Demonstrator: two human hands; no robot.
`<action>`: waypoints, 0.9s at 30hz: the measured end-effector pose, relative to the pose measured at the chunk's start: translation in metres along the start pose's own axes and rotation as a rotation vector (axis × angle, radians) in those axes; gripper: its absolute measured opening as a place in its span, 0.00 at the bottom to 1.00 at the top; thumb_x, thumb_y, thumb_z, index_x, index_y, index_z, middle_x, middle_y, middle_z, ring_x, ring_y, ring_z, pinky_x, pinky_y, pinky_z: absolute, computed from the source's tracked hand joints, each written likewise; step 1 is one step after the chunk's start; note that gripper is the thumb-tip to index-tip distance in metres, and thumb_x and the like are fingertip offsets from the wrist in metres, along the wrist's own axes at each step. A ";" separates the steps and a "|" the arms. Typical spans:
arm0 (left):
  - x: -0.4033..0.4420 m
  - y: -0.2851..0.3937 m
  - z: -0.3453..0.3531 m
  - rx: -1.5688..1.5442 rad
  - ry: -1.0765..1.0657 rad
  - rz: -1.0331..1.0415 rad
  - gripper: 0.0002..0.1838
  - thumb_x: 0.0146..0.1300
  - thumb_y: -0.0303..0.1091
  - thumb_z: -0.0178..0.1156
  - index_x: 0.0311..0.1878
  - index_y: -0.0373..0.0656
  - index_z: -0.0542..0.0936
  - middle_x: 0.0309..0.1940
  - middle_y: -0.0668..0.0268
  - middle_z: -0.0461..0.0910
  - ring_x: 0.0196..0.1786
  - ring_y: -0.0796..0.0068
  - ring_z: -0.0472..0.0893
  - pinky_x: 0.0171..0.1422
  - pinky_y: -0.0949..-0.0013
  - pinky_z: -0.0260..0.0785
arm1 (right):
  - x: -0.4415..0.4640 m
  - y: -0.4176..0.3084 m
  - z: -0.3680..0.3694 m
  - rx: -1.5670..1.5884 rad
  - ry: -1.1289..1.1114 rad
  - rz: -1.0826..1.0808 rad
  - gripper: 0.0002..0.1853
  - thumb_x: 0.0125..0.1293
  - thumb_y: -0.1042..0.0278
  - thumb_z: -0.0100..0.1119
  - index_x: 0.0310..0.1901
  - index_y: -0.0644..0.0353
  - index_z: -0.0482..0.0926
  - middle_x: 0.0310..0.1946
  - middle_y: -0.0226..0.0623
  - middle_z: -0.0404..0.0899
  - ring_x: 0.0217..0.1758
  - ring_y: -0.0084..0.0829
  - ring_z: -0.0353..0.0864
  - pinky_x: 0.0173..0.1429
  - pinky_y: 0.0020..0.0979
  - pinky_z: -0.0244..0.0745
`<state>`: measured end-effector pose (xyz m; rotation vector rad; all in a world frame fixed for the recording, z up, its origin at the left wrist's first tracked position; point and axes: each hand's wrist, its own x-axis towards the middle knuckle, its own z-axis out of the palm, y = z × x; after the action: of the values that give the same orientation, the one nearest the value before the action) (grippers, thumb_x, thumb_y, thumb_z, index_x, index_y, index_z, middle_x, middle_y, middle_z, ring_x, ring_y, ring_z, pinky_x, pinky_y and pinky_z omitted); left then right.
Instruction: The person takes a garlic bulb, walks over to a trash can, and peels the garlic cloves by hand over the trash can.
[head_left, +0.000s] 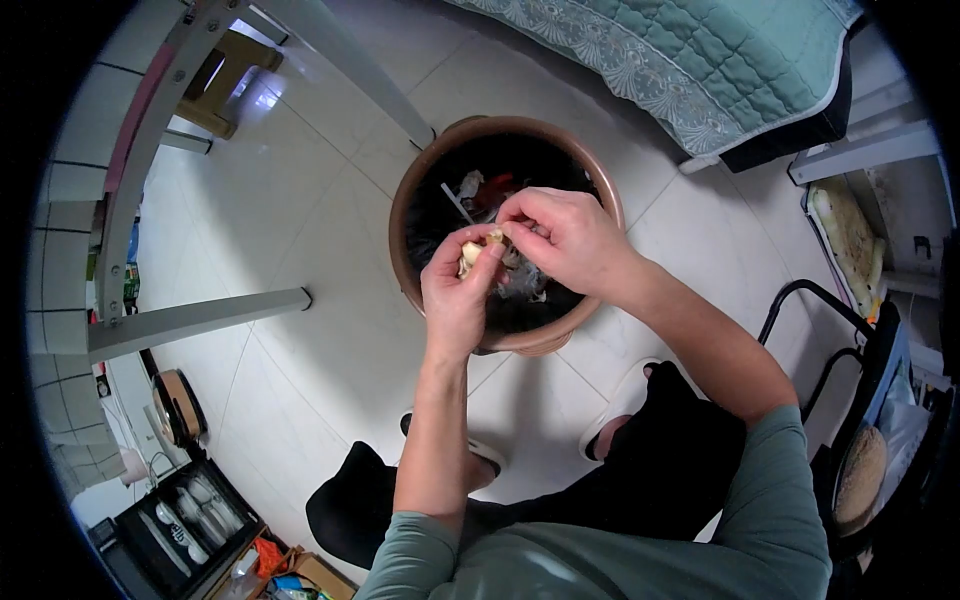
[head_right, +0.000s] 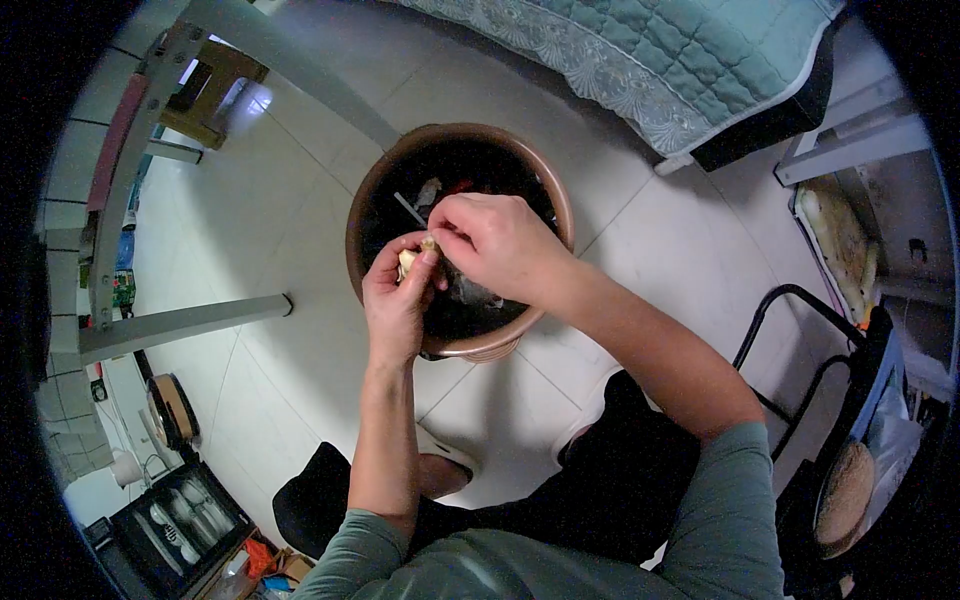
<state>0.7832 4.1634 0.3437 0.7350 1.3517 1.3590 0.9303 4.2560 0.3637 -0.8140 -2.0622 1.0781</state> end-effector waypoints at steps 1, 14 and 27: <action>0.000 -0.001 0.000 -0.016 0.000 -0.011 0.10 0.68 0.28 0.63 0.50 0.37 0.81 0.37 0.71 0.80 0.33 0.85 0.76 0.39 0.80 0.71 | 0.000 0.001 0.000 -0.001 0.001 0.001 0.07 0.65 0.69 0.59 0.35 0.64 0.80 0.30 0.47 0.83 0.34 0.48 0.84 0.38 0.43 0.79; 0.000 -0.009 0.008 0.095 0.228 0.217 0.11 0.71 0.32 0.61 0.53 0.40 0.80 0.35 0.71 0.81 0.29 0.85 0.76 0.29 0.83 0.64 | -0.002 0.010 0.005 -0.214 0.133 0.036 0.05 0.64 0.72 0.58 0.33 0.63 0.79 0.30 0.47 0.83 0.35 0.50 0.84 0.40 0.45 0.79; 0.002 -0.006 0.003 -0.385 0.152 -0.048 0.15 0.72 0.35 0.57 0.59 0.42 0.73 0.41 0.68 0.80 0.30 0.83 0.77 0.22 0.83 0.61 | -0.007 0.027 0.015 -0.428 0.070 -0.100 0.09 0.65 0.66 0.60 0.38 0.62 0.83 0.32 0.45 0.83 0.38 0.44 0.85 0.44 0.43 0.79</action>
<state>0.7863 4.1656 0.3382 0.3439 1.1652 1.6014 0.9279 4.2566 0.3320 -0.9252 -2.2798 0.5489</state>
